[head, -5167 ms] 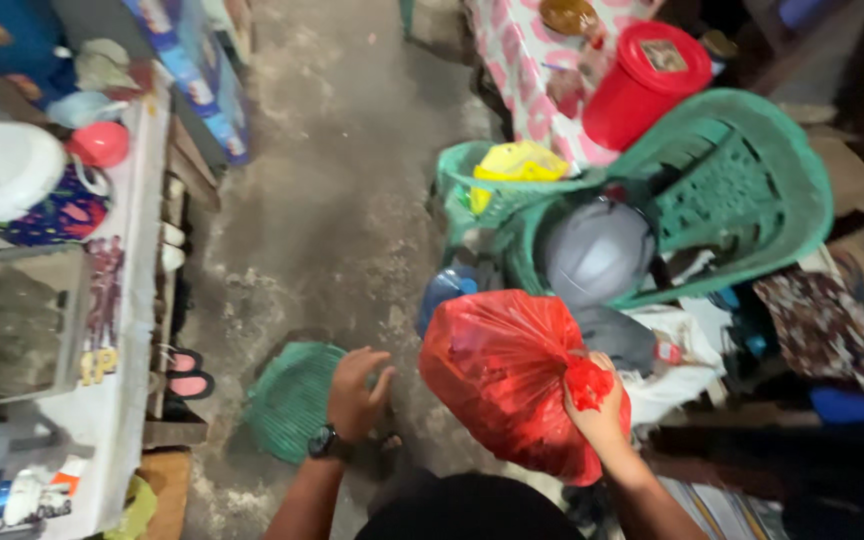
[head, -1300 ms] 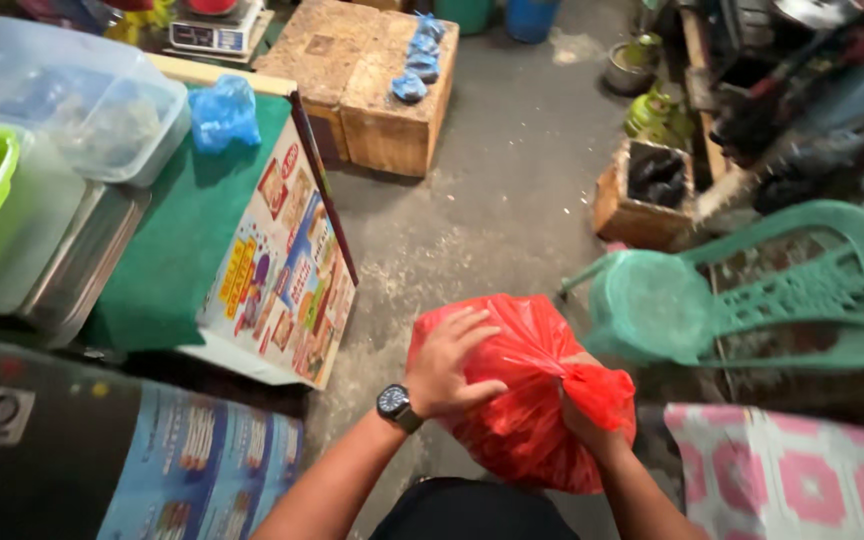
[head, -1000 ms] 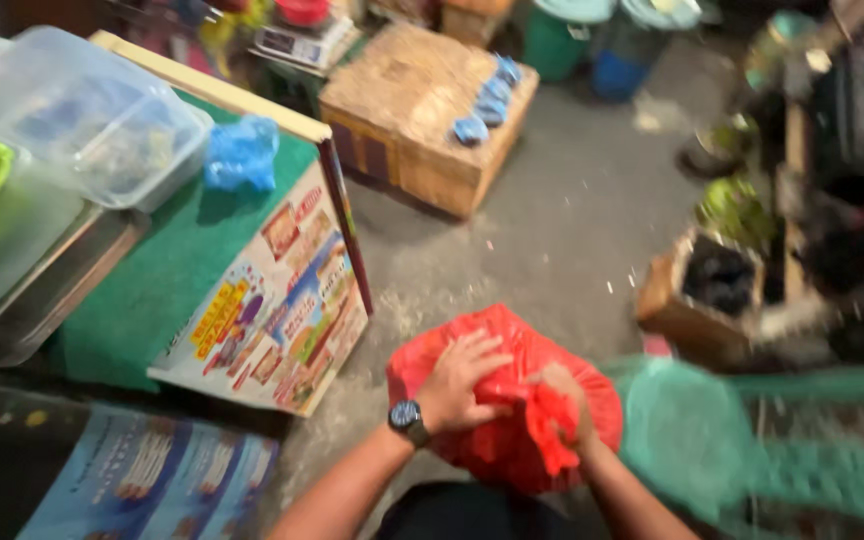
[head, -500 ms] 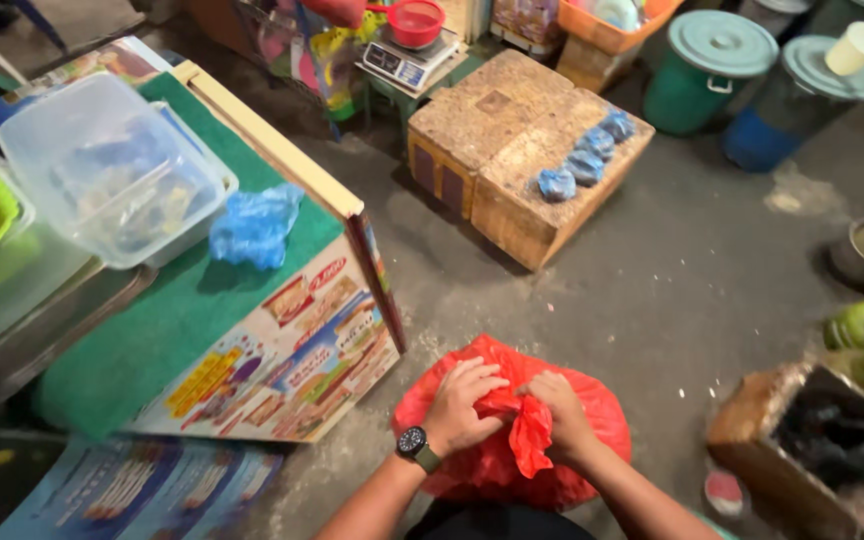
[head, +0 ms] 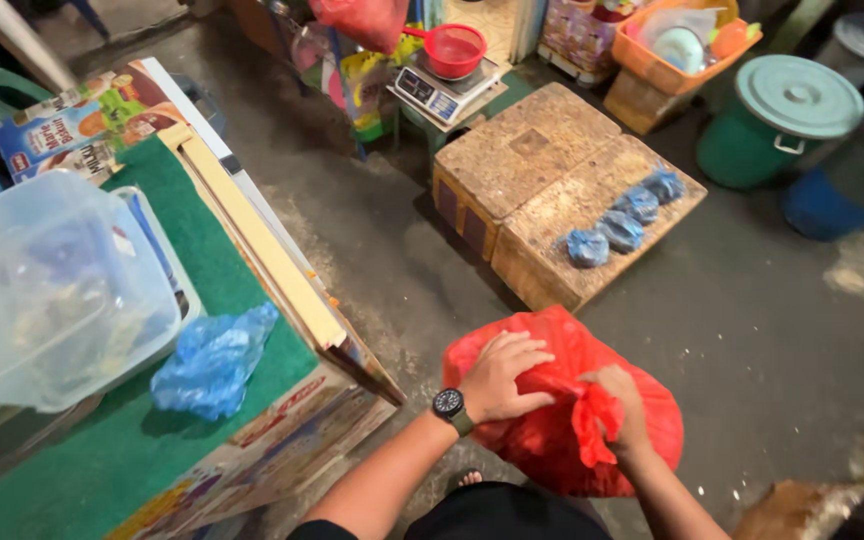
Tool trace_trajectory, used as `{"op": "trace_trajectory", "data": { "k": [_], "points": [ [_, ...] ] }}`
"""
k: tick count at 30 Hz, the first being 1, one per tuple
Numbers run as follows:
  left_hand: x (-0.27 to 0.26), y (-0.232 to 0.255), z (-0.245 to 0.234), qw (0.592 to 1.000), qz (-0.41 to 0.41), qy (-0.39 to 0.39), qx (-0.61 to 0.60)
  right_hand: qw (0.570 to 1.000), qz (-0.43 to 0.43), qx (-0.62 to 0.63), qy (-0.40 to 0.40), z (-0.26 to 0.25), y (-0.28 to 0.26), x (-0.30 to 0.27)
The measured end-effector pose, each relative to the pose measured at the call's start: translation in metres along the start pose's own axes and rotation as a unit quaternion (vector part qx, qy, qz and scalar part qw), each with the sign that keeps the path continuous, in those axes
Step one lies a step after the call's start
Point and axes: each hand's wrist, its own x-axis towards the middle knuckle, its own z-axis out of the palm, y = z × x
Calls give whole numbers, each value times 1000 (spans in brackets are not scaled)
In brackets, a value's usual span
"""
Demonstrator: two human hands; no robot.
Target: The person transfers trash from a yellow bag into a red bag, ties the red bag, and carries it outside to place it into a larger black trash bag. The person then returns inside and picks up another red trash bag.
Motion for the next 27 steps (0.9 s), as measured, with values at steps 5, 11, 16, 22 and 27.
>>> {"op": "trace_trajectory", "data": {
  "k": [5, 11, 16, 22, 27],
  "points": [
    [61, -41, -4, 999, -21, 28, 21, 999, 28, -18, 20, -2, 60, 62],
    [120, -97, -14, 993, -84, 63, 59, 1000, -21, 17, -8, 18, 150, 152],
    [165, -135, -38, 973, -161, 121, 109, 993, -94, 50, -59, 41, 216, 248],
    [187, -165, -68, 937, -258, 197, 130, 982, -125, 76, -116, 82, 250, 363],
    [196, -206, -98, 914, -272, 251, 165, 975, -142, 116, -122, 134, 250, 443]
  ]
}}
